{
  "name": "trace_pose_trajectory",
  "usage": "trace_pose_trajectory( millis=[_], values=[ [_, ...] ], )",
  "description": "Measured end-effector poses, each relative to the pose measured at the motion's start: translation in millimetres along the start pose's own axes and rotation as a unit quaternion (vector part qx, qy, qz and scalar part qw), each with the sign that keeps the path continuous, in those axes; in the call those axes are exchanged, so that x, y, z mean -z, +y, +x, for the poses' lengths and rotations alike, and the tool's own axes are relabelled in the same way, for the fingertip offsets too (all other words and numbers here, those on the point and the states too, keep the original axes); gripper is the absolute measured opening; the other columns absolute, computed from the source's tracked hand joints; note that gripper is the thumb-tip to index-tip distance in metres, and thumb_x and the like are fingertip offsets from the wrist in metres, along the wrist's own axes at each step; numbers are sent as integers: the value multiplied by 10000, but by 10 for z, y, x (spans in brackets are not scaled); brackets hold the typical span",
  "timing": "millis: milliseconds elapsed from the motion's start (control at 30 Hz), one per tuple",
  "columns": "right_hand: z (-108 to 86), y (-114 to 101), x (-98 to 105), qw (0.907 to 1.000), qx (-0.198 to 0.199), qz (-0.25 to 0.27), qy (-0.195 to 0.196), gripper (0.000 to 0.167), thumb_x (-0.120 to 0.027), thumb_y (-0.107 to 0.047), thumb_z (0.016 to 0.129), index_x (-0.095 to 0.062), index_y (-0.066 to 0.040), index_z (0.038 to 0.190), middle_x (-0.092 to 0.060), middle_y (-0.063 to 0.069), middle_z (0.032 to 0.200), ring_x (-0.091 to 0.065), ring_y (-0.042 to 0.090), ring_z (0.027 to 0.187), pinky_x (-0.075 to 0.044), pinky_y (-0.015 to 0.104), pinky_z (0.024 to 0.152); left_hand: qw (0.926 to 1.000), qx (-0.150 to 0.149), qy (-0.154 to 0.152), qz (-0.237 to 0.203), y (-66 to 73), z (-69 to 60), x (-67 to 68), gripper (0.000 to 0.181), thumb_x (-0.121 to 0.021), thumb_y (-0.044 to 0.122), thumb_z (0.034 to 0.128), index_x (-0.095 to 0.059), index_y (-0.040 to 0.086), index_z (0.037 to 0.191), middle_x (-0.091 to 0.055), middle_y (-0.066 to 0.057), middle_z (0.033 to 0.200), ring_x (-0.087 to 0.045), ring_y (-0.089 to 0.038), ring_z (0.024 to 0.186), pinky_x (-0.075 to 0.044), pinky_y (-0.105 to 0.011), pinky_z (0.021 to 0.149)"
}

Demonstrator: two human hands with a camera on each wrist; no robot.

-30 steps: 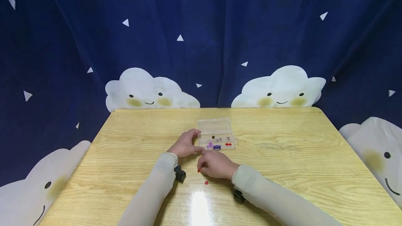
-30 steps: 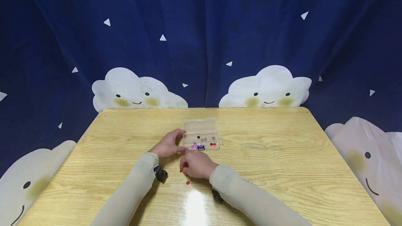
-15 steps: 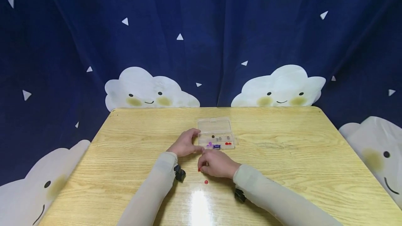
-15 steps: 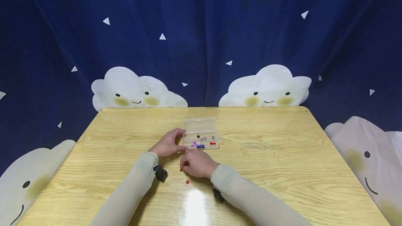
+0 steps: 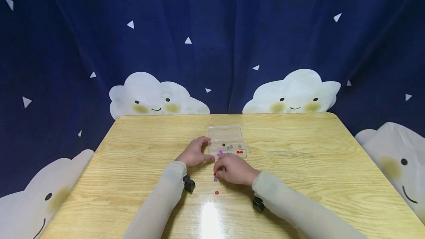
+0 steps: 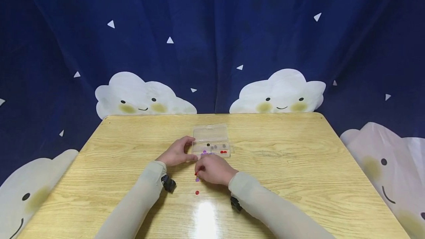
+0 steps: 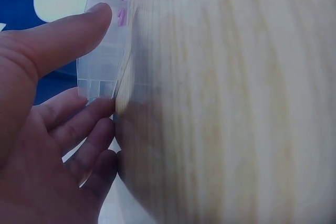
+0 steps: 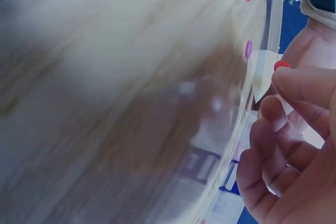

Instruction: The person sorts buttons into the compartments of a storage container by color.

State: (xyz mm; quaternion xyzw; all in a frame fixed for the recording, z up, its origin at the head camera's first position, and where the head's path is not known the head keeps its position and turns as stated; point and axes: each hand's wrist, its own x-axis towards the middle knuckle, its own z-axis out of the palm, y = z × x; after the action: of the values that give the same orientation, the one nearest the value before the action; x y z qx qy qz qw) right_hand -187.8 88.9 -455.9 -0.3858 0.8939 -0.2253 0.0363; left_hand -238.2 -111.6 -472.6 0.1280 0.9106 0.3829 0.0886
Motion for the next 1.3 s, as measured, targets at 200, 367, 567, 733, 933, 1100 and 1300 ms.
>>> trace_pose_trajectory(
  millis=[200,367,567,733,933,1100,1300],
  values=[
    [-25,78,10,9998,-90,141,68,63,-710,-126,872,-756,-169,877,-688,-65,900,-608,77,849,-529,262,806,10000,57,-13,-62,-28,-3,-5,752,-850,258,782,-492,74,1417,-571,-150,1401,-522,-320,1321,-426,-469,1129],
    [-40,120,33,9997,-110,208,67,63,-711,-117,871,-749,-167,870,-678,-70,888,-597,62,826,-521,255,786,10000,49,-17,-20,-37,-2,-1,750,-850,261,778,-493,77,1412,-582,-150,1375,-543,-314,1282,-447,-470,1105],
    [-70,155,85,9994,-156,243,186,76,-717,-108,865,-757,-172,870,-686,-57,870,-599,68,823,-519,259,769,10000,44,2,-54,-21,-10,7,747,-853,265,777,-496,85,1408,-582,-147,1375,-544,-309,1281,-449,-471,1098],
    [-95,171,123,9989,-238,293,290,79,-714,-113,879,-765,-173,881,-703,-46,873,-614,78,839,-530,266,774,9999,92,-24,-60,-8,-16,9,751,-852,282,781,-493,95,1414,-573,-139,1392,-532,-306,1302,-441,-473,1106],
    [-117,208,151,9969,-534,445,363,102,-704,-100,892,-761,-184,880,-723,-62,915,-663,161,974,-547,377,914,9999,83,-51,-68,-2,-22,5,759,-849,280,785,-486,87,1423,-569,-141,1391,-532,-307,1297,-444,-478,1102],
    [-128,254,200,9960,-671,369,450,117,-708,-103,893,-753,-210,877,-738,-58,959,-677,201,1034,-543,402,967,9999,71,-61,-89,-2,-14,2,761,-848,275,787,-483,85,1427,-568,-143,1385,-532,-307,1292,-443,-474,1103],
    [-132,311,274,9950,-799,349,494,130,-693,-102,901,-761,-213,902,-710,-65,921,-609,64,835,-515,237,747,9999,67,-74,-75,-9,-5,0,751,-842,274,794,-484,93,1429,-570,-144,1376,-535,-304,1280,-445,-473,1098]
  ],
)
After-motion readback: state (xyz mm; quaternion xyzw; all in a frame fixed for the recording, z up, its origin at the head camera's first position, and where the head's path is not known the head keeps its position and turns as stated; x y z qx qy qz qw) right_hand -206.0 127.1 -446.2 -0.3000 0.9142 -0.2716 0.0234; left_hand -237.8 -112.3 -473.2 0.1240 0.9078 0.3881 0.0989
